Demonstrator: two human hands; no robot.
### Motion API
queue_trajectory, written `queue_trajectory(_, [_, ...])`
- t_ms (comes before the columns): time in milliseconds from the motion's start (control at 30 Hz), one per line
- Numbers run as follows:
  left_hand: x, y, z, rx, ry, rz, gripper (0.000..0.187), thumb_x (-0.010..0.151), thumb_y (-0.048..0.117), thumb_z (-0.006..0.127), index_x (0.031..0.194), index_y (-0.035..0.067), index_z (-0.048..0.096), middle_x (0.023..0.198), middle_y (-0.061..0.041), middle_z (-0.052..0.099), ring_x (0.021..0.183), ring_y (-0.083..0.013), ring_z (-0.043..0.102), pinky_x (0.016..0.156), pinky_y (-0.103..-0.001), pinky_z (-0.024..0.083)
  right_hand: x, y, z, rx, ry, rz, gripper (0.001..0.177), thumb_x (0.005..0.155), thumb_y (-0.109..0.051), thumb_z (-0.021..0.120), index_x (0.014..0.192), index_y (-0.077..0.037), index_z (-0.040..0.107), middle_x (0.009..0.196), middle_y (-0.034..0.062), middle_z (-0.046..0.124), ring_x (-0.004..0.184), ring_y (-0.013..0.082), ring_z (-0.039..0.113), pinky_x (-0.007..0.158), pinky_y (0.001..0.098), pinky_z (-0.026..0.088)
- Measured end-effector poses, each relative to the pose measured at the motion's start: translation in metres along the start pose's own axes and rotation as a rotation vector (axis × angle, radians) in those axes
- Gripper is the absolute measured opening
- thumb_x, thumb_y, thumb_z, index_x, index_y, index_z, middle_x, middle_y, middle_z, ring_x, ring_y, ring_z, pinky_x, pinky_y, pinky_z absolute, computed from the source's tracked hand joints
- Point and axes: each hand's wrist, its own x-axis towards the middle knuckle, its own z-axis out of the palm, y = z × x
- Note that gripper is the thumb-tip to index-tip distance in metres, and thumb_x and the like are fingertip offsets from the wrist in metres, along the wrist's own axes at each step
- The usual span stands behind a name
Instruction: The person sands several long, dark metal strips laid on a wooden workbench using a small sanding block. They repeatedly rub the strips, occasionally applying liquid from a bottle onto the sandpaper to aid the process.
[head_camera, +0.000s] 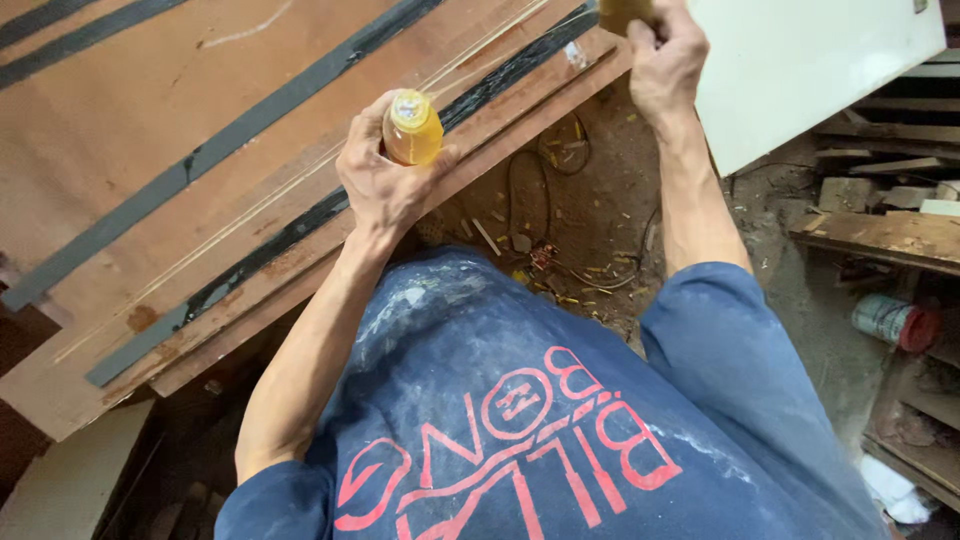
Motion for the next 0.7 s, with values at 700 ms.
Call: queue_trajectory(700, [0.000,-0.020,0.005,0.118,0.003,0.032,0.069,0.079,0.035,0.097,0.135,0.009,0.064,0.129,-0.014,0.068,0.120,-0.0252,0.070,0.107,-0.038,0.059,0.014,0.067,0.024,-0.591,0.023,-0.720,0.013,0.104,0.004,0.063,0.103,-0.006,0.072,0.112,0.0100,0.074,0.113,0.0254,0.069,0.096,0.0331,0.065])
